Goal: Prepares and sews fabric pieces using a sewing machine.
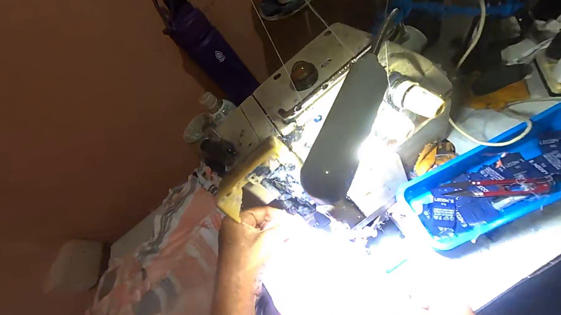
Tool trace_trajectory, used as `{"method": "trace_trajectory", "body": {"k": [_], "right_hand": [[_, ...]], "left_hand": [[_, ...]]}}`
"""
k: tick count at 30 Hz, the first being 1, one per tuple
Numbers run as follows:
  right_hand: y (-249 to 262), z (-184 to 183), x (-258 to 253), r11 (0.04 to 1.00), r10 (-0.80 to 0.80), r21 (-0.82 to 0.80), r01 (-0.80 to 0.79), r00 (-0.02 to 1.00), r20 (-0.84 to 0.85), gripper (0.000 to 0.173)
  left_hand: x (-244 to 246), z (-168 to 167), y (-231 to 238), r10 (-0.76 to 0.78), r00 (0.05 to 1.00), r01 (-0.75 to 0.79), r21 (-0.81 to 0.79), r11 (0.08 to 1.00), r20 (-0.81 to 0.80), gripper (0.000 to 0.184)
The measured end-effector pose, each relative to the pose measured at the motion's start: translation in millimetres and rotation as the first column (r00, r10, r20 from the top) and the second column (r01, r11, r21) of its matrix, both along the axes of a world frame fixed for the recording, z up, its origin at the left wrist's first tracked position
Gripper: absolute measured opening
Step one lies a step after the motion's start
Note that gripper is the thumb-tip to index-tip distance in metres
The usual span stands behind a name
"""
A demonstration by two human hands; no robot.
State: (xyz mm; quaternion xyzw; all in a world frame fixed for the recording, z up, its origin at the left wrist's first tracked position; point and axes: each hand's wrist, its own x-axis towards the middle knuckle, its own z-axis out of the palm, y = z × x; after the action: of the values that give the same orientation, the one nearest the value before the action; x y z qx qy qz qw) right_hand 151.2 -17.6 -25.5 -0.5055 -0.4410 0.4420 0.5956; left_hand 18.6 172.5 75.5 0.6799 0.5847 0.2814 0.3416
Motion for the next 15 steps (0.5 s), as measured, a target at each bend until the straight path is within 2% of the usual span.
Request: {"method": "trace_trajectory", "body": {"k": [2, 6, 11, 15], "right_hand": [[12.2, 2.4, -2.0, 0.999, -0.021, 0.026, 0.022, 1.000, -0.014, 0.014], [37.1, 0.4, -9.6, 0.992, -0.034, 0.117, 0.048, 0.992, -0.118, 0.012], [21.5, 7.0, -14.6, 0.999, -0.035, 0.013, 0.035, 0.998, -0.061, 0.017], [19.9, 2.1, -21.4, 0.998, -0.059, 0.016, 0.062, 0.986, -0.154, 0.023]], "left_hand": [[5.9, 0.1, 7.1, 0.073, 0.997, -0.073, 0.004, 0.997, -0.007, 0.016], [10.2, -1.0, 13.8, 0.088, 0.995, -0.091, 0.087, 0.992, 0.036, 0.032], [2.0, -10.0, 17.0, 0.007, 0.995, -0.020, 0.142, 0.990, 0.097, 0.038], [1.3, -6.4, 18.5, -0.027, 0.995, 0.013, 0.151, 0.988, 0.092, 0.039]]}}
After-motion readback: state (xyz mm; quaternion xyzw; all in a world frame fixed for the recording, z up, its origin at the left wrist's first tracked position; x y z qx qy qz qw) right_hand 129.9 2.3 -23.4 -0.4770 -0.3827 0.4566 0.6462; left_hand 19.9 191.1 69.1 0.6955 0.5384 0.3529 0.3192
